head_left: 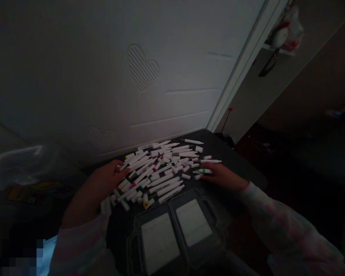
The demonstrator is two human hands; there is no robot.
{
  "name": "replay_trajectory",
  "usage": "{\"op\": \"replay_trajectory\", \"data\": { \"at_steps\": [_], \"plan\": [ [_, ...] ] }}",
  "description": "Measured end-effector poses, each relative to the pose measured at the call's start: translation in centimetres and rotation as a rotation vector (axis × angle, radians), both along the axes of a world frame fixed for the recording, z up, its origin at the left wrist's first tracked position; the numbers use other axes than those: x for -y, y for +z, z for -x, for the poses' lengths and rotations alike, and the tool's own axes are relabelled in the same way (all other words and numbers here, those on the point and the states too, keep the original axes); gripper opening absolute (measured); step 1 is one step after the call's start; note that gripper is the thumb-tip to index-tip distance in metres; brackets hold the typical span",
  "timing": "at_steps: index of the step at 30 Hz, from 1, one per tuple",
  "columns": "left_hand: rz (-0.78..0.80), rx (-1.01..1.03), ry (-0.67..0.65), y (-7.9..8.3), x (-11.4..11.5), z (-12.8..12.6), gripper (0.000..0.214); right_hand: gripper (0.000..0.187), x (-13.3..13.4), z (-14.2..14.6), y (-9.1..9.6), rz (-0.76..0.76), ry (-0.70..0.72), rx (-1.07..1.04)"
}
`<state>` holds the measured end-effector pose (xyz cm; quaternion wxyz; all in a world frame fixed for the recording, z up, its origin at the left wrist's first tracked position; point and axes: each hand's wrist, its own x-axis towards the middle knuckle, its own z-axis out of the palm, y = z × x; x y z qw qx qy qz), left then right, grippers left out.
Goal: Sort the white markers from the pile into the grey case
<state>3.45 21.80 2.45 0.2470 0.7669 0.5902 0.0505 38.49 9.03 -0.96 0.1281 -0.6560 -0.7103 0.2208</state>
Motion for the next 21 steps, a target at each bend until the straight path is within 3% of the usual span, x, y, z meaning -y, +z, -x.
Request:
{"op": "replay_trajectory", "data": {
  "at_steps": [7,12,15,19,21],
  "plan": [
    [-0.007,0.019,-0.007,-0.5,-0.2,0.0,0.061,0.026,0.4,1.6,0.1,0.041,0.079,0.097],
    [-0.01,-0.002,-0.014,-0.3,-0.1,-0.1,0.06,0.026,0.5,1.7,-0.2,0.012,0.048,-0.028],
    [-0.004,-0.017,-0.013,0.1,0.0,-0.2,0.06,0.023,0.9,1.9,-0.4,0.017,-0.095,-0.325],
    [-0.013,-0.04,-0.006,0.1,0.1,-0.1,0.058,0.02,1.7,3.2,-0.3,0.0,-0.342,-1.107],
    [-0.005,-0.032,-0.022,0.1,0.1,0.0,0.058,0.018,2.2,4.1,0.0,0.017,-0.366,-1.457]
  ]
}}
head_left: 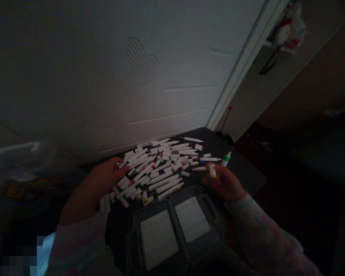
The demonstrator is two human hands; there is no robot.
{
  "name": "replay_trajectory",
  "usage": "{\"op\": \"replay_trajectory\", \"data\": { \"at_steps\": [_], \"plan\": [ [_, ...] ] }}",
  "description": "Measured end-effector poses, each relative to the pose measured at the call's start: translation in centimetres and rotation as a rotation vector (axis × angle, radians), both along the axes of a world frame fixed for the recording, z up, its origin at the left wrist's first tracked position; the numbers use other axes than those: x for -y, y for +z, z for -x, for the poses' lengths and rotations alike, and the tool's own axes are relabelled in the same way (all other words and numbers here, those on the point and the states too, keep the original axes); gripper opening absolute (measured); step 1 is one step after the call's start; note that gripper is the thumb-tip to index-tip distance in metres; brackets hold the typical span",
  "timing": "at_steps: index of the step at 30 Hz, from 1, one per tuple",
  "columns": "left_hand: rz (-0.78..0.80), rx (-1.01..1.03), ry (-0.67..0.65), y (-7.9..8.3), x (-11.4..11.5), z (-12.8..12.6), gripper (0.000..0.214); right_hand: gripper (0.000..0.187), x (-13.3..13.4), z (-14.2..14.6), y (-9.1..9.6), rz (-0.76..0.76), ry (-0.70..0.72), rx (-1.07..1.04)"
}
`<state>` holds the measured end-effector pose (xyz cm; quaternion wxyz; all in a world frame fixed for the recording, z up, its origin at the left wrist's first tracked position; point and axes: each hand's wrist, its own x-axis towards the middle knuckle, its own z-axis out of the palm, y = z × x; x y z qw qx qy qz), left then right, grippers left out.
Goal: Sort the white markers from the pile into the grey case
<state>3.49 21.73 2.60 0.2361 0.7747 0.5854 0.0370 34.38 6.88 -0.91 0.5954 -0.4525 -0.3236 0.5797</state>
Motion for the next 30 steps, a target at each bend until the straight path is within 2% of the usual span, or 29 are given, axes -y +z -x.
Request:
{"op": "replay_trajectory", "data": {
  "at_steps": [2,4,8,11,13,15,17,19,23,26,30],
  "plan": [
    [0.009,0.002,-0.017,0.1,0.1,0.0,0.057,0.014,0.5,0.8,0.5,0.009,0.037,-0.194],
    [0.009,-0.009,-0.019,0.3,0.2,0.0,0.055,0.013,1.0,1.4,1.1,0.031,0.076,-0.272],
    [0.001,-0.012,-0.016,0.4,0.2,0.0,0.05,0.013,1.6,1.6,1.6,0.039,0.088,-0.22],
    [0.001,0.011,-0.007,0.1,0.0,0.0,0.05,0.015,1.5,1.0,1.1,0.069,0.025,0.021],
    [0.009,0.026,-0.001,-0.1,-0.2,0.1,0.05,0.017,1.4,0.3,0.5,0.117,-0.059,0.345],
    [0.025,0.04,-0.005,-0.2,-0.3,0.2,0.051,0.019,1.3,-0.4,-0.1,0.156,-0.118,0.755],
    [0.027,0.047,-0.012,-0.2,-0.2,0.2,0.051,0.021,1.3,-0.9,-0.4,0.187,-0.103,1.102],
    [0.018,0.029,-0.011,-0.1,-0.1,0.2,0.05,0.022,1.3,-1.1,-0.6,0.227,-0.073,1.322],
    [-0.001,0.015,-0.023,0.2,0.1,0.1,0.048,0.021,0.8,-0.8,-0.6,0.256,-0.021,1.485],
    [0.012,0.04,-0.033,0.3,0.2,0.0,0.048,0.021,0.1,-0.3,-0.8,0.218,0.054,1.46],
    [0.001,0.021,-0.021,0.3,0.1,0.1,0.047,0.022,-0.5,0.3,-1.2,0.148,0.072,1.403]
  ]
}}
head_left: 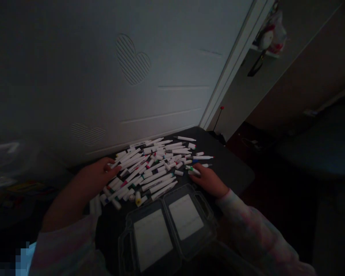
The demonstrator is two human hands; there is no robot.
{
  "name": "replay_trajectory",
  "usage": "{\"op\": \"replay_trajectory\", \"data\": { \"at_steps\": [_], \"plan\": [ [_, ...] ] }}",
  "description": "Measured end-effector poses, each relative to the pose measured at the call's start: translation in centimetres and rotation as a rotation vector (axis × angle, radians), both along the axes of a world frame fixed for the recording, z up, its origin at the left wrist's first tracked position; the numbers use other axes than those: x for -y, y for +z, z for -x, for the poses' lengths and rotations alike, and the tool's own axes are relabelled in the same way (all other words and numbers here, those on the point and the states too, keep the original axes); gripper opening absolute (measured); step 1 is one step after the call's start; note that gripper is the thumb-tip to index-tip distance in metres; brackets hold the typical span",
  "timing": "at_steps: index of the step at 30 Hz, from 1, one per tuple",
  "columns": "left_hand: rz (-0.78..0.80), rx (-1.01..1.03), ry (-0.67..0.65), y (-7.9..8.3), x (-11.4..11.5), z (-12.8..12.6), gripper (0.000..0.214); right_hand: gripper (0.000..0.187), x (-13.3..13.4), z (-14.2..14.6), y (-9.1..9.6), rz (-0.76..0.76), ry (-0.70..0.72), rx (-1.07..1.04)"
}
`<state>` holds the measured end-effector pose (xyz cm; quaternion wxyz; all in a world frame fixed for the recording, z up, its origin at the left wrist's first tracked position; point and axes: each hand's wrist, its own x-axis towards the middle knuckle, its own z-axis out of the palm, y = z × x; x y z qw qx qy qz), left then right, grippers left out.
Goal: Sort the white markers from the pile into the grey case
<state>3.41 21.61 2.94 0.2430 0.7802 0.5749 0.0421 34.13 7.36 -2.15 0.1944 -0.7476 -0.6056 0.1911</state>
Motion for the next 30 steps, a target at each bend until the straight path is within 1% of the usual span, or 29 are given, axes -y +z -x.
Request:
{"op": "replay_trajectory", "data": {
  "at_steps": [5,7,9,10,14,17,19,24,30],
  "plan": [
    [0.014,0.012,-0.025,0.0,-0.1,0.2,0.049,0.032,-0.1,-0.2,0.0,-0.083,0.022,-0.159],
    [0.008,0.017,-0.023,0.1,0.0,0.1,0.05,0.03,-0.6,-0.4,0.3,-0.145,-0.003,-0.215],
    [0.002,0.025,-0.012,0.2,0.2,0.0,0.052,0.027,-1.8,-0.6,0.7,-0.195,-0.01,-0.219],
    [0.0,0.028,0.0,0.3,0.3,-0.1,0.053,0.027,-2.5,-0.7,0.9,-0.193,0.0,-0.18],
    [-0.044,0.06,0.052,0.7,0.7,-0.3,0.053,0.029,-5.9,-0.1,1.5,-0.098,0.057,0.098],
    [-0.076,0.064,0.054,1.1,0.9,-0.2,0.052,0.028,-7.9,0.7,1.7,-0.095,0.058,0.198],
    [-0.089,0.05,0.063,1.5,1.0,-0.2,0.053,0.028,-8.6,1.1,1.5,-0.089,0.038,0.249],
    [-0.128,0.04,0.099,2.2,1.7,-0.5,0.054,0.024,-8.5,1.4,1.0,-0.039,-0.016,0.34],
    [-0.134,0.034,0.106,2.8,2.4,-1.3,0.056,0.026,-7.8,1.8,0.6,0.003,0.0,0.412]
  ]
}}
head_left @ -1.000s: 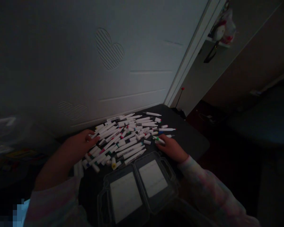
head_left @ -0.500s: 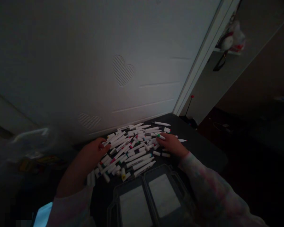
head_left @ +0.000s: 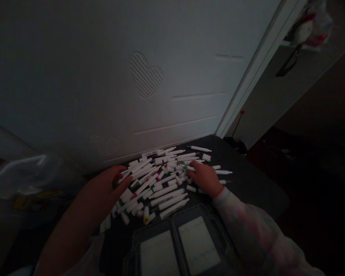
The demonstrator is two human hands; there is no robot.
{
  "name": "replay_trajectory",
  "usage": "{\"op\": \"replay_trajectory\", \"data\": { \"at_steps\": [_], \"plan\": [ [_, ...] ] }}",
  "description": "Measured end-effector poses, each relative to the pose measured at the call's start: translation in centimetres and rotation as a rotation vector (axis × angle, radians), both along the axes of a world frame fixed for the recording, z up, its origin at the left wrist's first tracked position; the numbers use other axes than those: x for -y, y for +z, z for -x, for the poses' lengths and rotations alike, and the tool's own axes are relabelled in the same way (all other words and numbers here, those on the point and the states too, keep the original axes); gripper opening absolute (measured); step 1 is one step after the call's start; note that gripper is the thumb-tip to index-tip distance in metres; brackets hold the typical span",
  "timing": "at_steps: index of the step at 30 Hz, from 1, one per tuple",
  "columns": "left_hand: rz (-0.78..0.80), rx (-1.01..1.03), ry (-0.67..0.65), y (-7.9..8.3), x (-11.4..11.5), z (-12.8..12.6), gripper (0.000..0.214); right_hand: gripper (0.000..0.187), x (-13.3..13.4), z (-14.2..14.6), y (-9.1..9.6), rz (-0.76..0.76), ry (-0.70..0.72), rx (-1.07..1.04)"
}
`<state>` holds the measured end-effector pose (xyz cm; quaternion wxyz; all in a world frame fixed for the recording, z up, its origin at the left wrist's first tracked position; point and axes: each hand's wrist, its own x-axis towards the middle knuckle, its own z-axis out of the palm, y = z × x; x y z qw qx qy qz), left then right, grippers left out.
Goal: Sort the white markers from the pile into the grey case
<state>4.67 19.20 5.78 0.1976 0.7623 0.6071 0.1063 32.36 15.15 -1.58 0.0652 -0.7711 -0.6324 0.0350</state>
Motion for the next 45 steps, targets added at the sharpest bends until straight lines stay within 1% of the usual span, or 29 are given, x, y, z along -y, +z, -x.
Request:
{"op": "replay_trajectory", "data": {
  "at_steps": [3,7,9,11,13,14,16,19,20,21,23,26,28,30,32,35,37,39,41,43,45],
  "plan": [
    [0.035,-0.013,0.003,0.6,0.4,-0.6,0.057,0.026,0.1,0.1,-0.1,0.018,0.024,0.027],
    [0.067,-0.002,0.02,1.1,0.8,-1.2,0.061,0.024,0.0,-0.2,-0.2,0.037,0.032,-0.005],
    [0.073,-0.002,0.016,1.1,0.9,-1.4,0.062,0.023,0.0,-0.6,-0.3,0.016,0.039,-0.053],
    [0.067,-0.009,0.015,1.1,1.0,-1.6,0.063,0.022,-0.1,-1.0,-0.3,-0.037,0.036,-0.16],
    [0.058,-0.012,0.006,1.1,1.1,-1.6,0.063,0.021,-0.1,-1.2,-0.3,-0.122,0.038,-0.348],
    [0.054,-0.01,-0.001,1.2,1.2,-1.6,0.063,0.022,-0.1,-1.2,-0.2,-0.162,0.035,-0.478],
    [0.05,-0.003,-0.01,1.3,1.3,-1.5,0.062,0.025,0.0,-1.1,0.0,-0.174,0.017,-0.823],
    [0.05,0.005,-0.014,1.3,1.4,-1.4,0.061,0.028,0.5,-0.4,0.6,-0.041,-0.002,-1.487],
    [0.049,0.004,-0.012,1.3,1.4,-1.4,0.061,0.03,0.7,-0.2,0.8,0.002,0.008,-1.644],
    [0.045,0.004,-0.011,1.3,1.4,-1.4,0.06,0.033,0.9,-0.1,1.0,0.036,0.028,-1.75],
    [0.03,0.01,-0.012,1.2,1.4,-1.4,0.059,0.035,1.2,0.2,1.4,0.074,0.078,-1.84],
    [0.001,0.024,-0.041,1.0,1.4,-1.4,0.056,0.035,1.5,0.2,1.6,0.085,0.117,-1.845],
    [-0.001,0.014,-0.07,1.0,1.4,-1.3,0.054,0.034,1.5,0.1,1.6,0.072,0.092,-1.777],
    [0.004,0.009,-0.092,1.0,1.5,-1.3,0.053,0.031,1.4,-0.2,1.5,0.056,0.053,-1.644],
    [0.006,0.02,-0.11,1.2,1.6,-1.4,0.052,0.026,1.2,-0.4,1.4,0.017,0.065,-1.377],
    [0.021,0.016,-0.126,1.4,1.8,-1.5,0.048,0.025,0.9,-0.7,0.9,-0.087,0.143,-0.862],
    [0.036,0.002,-0.123,1.7,1.9,-1.6,0.046,0.023,0.7,-0.8,0.5,-0.125,0.162,-0.709],
    [0.035,0.003,-0.118,1.8,2.0,-1.5,0.046,0.02,0.6,-0.8,0.3,-0.14,0.154,-0.676],
    [0.022,0.023,-0.12,1.9,2.0,-1.4,0.045,0.018,0.6,-0.7,0.4,-0.15,0.135,-0.713],
    [0.005,0.057,-0.142,1.7,2.2,-1.7,0.044,0.019,0.8,-0.5,0.7,-0.115,0.096,-0.861],
    [-0.019,0.106,-0.201,1.4,2.7,-2.6,0.041,0.022,1.1,0.0,1.2,-0.029,0.029,-1.153]
  ]
}}
